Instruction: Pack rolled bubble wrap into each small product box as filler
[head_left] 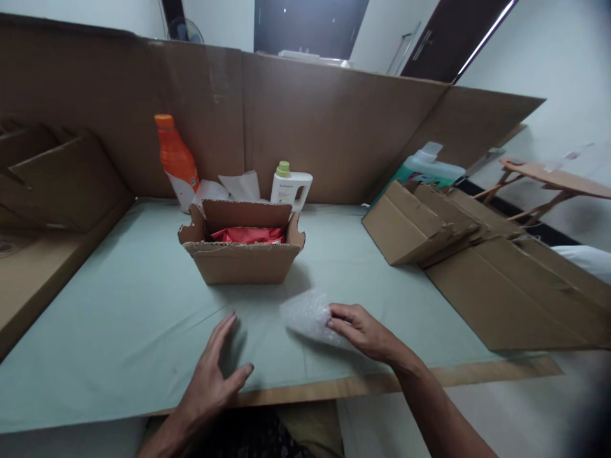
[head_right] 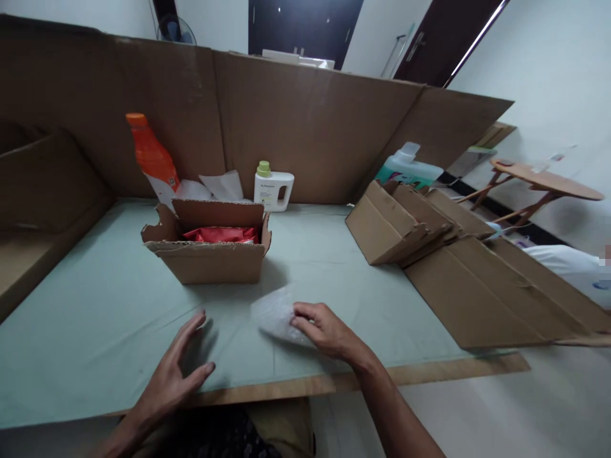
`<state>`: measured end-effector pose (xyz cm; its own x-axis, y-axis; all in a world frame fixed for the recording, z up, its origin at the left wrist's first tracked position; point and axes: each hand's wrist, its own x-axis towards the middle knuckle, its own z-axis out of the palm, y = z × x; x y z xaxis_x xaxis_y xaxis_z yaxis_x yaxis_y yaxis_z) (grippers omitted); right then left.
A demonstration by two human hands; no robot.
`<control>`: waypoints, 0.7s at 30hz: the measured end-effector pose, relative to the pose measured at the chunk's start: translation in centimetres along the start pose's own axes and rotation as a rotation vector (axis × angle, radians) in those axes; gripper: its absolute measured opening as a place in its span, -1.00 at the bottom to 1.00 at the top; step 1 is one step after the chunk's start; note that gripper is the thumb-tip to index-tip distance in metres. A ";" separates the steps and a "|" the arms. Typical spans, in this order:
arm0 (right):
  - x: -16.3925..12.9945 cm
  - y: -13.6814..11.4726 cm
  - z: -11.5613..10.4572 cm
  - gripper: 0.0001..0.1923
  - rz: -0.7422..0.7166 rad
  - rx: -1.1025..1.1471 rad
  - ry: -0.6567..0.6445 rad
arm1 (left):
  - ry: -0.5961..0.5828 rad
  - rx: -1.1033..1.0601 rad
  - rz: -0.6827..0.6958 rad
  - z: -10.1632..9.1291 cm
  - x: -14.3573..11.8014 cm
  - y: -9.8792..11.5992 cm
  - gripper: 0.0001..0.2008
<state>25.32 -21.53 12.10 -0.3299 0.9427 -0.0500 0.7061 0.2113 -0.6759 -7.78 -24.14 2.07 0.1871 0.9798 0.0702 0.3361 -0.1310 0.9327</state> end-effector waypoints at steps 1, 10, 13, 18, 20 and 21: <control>0.4 -1.7 0.2 -0.68 -0.031 0.124 -0.118 | -0.053 -0.089 -0.016 0.0 0.6 0.9 -0.13; 7.1 -5.1 3.5 -0.78 -0.062 0.071 0.221 | 0.121 0.029 -0.262 -3.7 3.8 1.1 -0.25; 5.1 -4.5 5.5 -0.77 -0.165 -0.052 0.380 | 0.395 0.332 -0.111 -5.8 2.6 -0.2 -0.16; 3.2 -6.2 13.2 -0.53 -0.269 -0.214 0.304 | 0.167 0.649 0.386 -3.8 1.3 0.1 -0.39; 3.5 -6.2 16.0 -0.44 -0.294 -0.289 0.205 | -0.090 0.710 0.458 -2.5 1.4 -0.5 -0.38; 3.5 -5.7 16.7 -0.43 -0.301 -0.325 0.169 | -0.166 0.745 0.453 -2.2 1.5 -1.0 -0.36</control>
<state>9.66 -23.74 3.45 -0.4622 0.8503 0.2516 0.7632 0.5259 -0.3755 -9.85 -22.16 2.00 0.5595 0.7835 0.2704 0.7005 -0.6214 0.3509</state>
